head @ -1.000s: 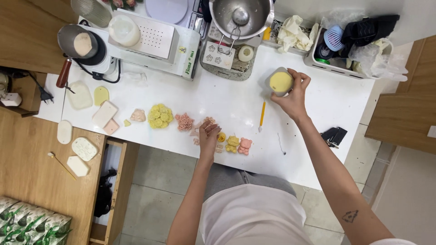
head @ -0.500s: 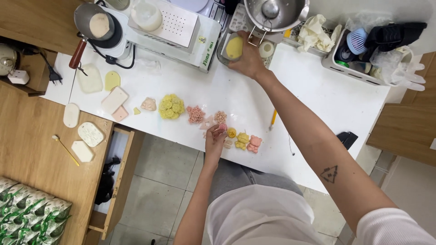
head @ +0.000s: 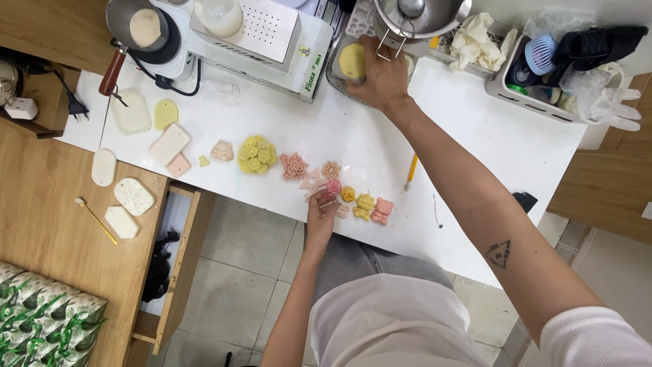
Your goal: Organizing and preparing small decorative wax shapes for candle making at a workbench.
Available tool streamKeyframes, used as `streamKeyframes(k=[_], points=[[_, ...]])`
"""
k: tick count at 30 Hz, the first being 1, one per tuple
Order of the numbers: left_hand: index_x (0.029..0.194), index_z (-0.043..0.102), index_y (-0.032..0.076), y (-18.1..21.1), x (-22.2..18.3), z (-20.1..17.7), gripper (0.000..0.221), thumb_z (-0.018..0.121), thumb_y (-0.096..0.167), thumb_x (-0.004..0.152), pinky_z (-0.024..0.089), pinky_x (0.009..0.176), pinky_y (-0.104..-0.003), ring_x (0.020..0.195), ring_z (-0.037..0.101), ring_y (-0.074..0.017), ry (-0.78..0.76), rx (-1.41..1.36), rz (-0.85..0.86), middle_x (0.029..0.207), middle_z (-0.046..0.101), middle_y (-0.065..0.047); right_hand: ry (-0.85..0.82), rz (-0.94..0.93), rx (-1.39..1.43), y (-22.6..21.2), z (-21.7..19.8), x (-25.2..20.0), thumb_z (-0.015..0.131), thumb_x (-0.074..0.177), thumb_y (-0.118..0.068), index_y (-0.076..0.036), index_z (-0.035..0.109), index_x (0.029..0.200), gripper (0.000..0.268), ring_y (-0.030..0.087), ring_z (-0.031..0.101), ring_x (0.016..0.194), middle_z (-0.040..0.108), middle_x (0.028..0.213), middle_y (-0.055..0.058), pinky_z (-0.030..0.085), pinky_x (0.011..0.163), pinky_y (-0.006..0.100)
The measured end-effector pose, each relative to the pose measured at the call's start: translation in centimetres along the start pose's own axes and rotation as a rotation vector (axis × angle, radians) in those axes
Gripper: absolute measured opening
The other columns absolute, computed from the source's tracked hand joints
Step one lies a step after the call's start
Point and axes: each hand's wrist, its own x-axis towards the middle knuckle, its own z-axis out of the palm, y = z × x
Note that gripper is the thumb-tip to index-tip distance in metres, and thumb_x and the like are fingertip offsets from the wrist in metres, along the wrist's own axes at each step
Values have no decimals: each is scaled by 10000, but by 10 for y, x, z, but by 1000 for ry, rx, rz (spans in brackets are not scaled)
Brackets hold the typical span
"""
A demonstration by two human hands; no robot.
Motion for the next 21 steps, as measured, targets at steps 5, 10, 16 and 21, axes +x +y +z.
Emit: streamKeyframes(k=[5, 10, 16, 21], points=[[1379, 503, 39, 20, -1, 1, 468, 642, 78, 933, 530, 905, -298, 1032, 611, -152, -6, 18, -19, 1239, 630, -111, 141, -65, -57, -6, 8, 6, 901, 714, -405, -108, 488, 1361, 824, 394, 600, 1149, 620, 1246, 195, 453, 947, 522], [1364, 520, 28, 21, 0, -1, 443, 638, 70, 939, 524, 911, -294, 1051, 602, -155, -28, 24, 9, 1257, 618, -109, 236, -92, 86, -8, -19, -18, 888, 830, -301, -100, 569, 1329, 625, 322, 642, 1130, 663, 1186, 96, 496, 930, 496], [1283, 608, 23, 25, 1, -1, 328, 618, 64, 958, 520, 931, -287, 1064, 631, -149, -55, 89, -34, 1201, 673, -83, 255, 144, 571, 36, -88, -133, 729, 975, -12, -10, 645, 1225, 264, 190, 723, 855, 709, 1019, 121, 587, 775, 310], [1245, 607, 19, 14, 14, 5, 276, 621, 46, 971, 519, 957, -298, 1097, 631, -158, -127, 65, 88, 1199, 668, -85, 538, 659, 693, 126, -120, -297, 617, 1116, -2, -9, 603, 1262, 147, 148, 703, 934, 646, 963, 61, 643, 861, 308]])
